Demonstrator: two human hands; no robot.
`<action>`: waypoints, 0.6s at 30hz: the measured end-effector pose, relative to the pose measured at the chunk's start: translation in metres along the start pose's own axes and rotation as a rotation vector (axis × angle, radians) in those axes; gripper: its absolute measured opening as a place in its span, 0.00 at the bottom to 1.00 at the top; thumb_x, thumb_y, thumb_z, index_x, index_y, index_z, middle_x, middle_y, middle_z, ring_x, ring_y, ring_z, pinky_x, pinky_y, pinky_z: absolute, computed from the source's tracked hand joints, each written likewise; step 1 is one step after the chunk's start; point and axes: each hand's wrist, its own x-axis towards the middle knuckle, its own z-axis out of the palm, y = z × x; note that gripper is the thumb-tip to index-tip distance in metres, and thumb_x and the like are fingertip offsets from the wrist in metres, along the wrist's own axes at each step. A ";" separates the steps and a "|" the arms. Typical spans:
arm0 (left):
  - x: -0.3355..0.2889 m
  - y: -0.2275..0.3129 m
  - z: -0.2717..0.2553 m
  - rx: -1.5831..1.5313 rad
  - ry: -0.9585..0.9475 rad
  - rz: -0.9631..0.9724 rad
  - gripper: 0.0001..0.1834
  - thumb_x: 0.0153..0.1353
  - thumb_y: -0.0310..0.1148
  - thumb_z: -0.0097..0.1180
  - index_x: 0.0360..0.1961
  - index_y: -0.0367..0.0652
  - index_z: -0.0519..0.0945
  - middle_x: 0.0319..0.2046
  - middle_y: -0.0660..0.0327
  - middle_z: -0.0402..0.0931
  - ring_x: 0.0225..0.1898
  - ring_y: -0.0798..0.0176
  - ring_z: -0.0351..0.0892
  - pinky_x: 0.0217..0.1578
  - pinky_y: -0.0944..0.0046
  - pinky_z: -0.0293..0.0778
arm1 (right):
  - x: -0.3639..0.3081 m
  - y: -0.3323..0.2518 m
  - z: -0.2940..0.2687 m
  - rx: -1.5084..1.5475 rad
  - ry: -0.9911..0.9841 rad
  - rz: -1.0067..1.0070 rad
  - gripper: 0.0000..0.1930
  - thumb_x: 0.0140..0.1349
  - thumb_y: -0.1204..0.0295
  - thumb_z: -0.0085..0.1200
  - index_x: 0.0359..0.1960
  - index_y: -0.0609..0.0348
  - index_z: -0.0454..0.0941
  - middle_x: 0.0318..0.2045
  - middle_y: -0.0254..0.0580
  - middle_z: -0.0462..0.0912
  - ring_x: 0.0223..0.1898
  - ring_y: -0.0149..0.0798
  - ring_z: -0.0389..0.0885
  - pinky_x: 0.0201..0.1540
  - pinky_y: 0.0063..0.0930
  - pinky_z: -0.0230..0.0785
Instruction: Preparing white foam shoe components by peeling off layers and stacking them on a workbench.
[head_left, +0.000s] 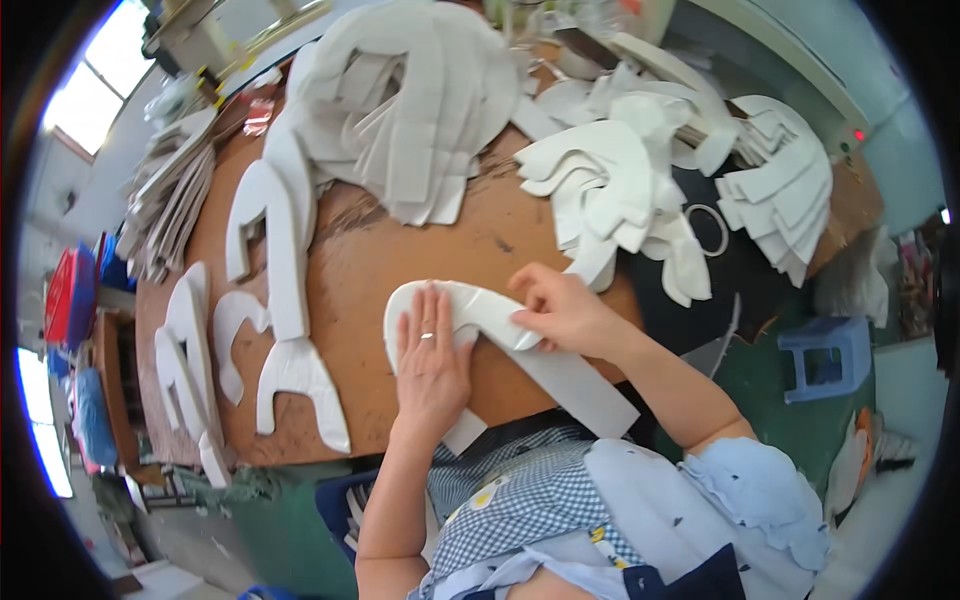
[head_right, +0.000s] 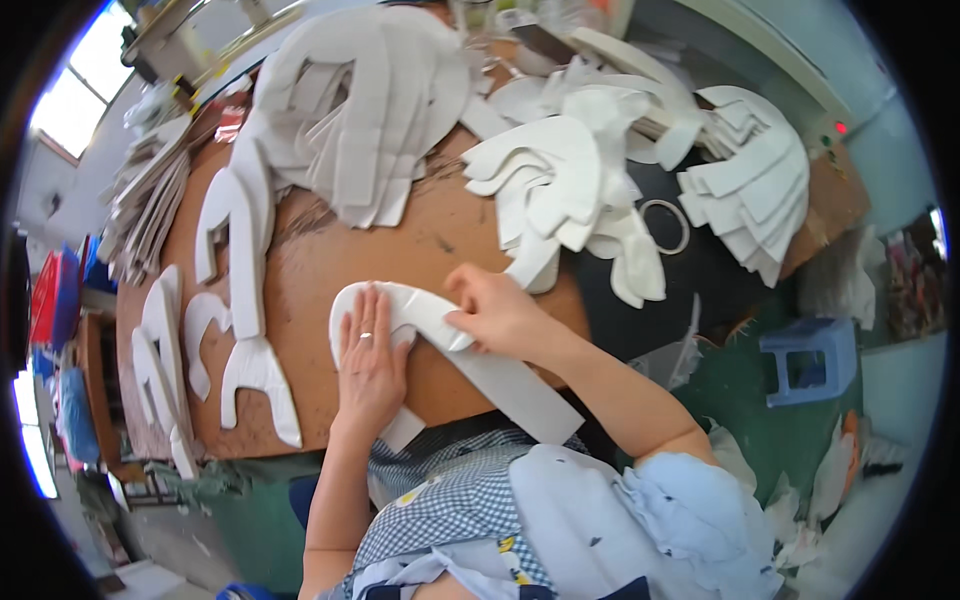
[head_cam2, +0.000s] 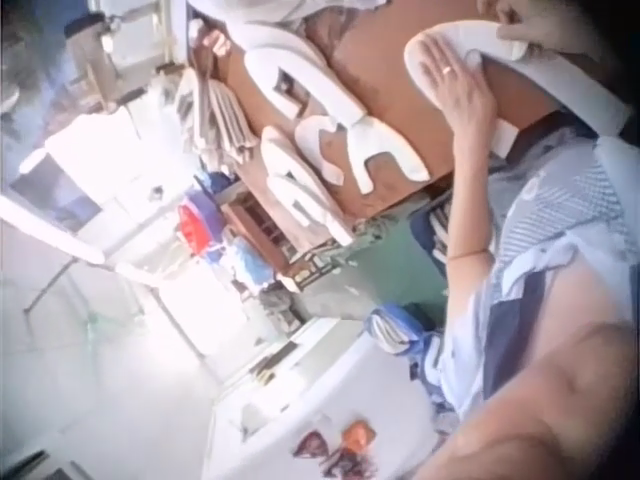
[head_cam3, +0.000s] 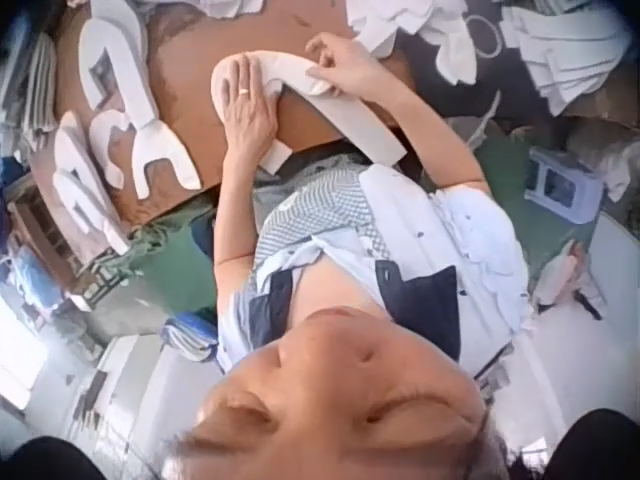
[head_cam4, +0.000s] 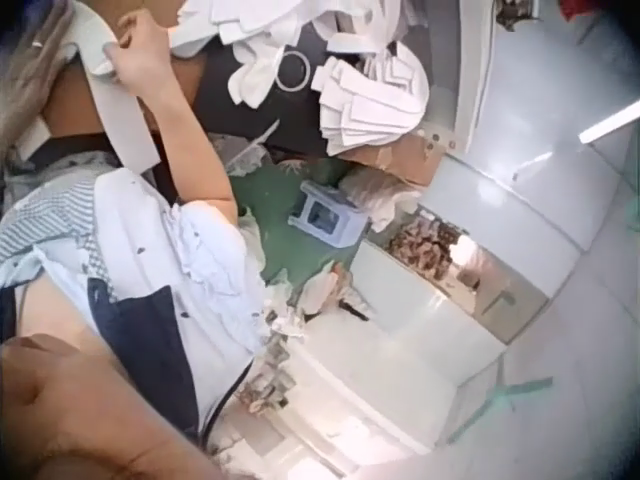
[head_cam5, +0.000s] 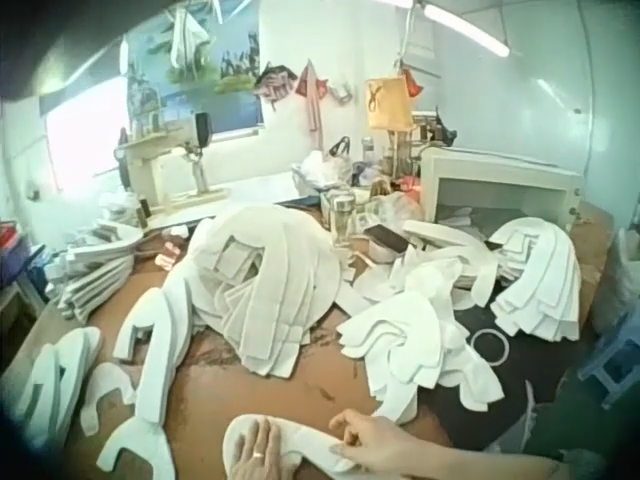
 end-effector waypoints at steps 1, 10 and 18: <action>0.002 0.001 0.001 0.022 -0.002 0.013 0.35 0.67 0.31 0.52 0.72 0.32 0.56 0.75 0.44 0.49 0.76 0.46 0.47 0.74 0.46 0.42 | -0.003 0.006 -0.001 0.073 0.053 -0.004 0.17 0.63 0.72 0.61 0.50 0.66 0.71 0.26 0.38 0.81 0.23 0.28 0.81 0.23 0.24 0.75; 0.001 0.004 -0.001 0.122 -0.057 0.014 0.33 0.67 0.33 0.51 0.73 0.49 0.60 0.75 0.45 0.48 0.76 0.44 0.46 0.73 0.43 0.41 | 0.004 0.020 0.006 -0.110 0.163 -0.133 0.17 0.61 0.73 0.60 0.49 0.64 0.71 0.24 0.38 0.81 0.23 0.35 0.81 0.26 0.28 0.76; -0.007 -0.004 0.001 0.015 -0.001 0.019 0.31 0.69 0.34 0.46 0.72 0.38 0.60 0.74 0.43 0.50 0.76 0.45 0.48 0.73 0.43 0.41 | 0.037 -0.012 0.039 -0.869 0.250 -0.567 0.26 0.64 0.63 0.56 0.59 0.63 0.68 0.62 0.51 0.70 0.67 0.50 0.64 0.62 0.43 0.66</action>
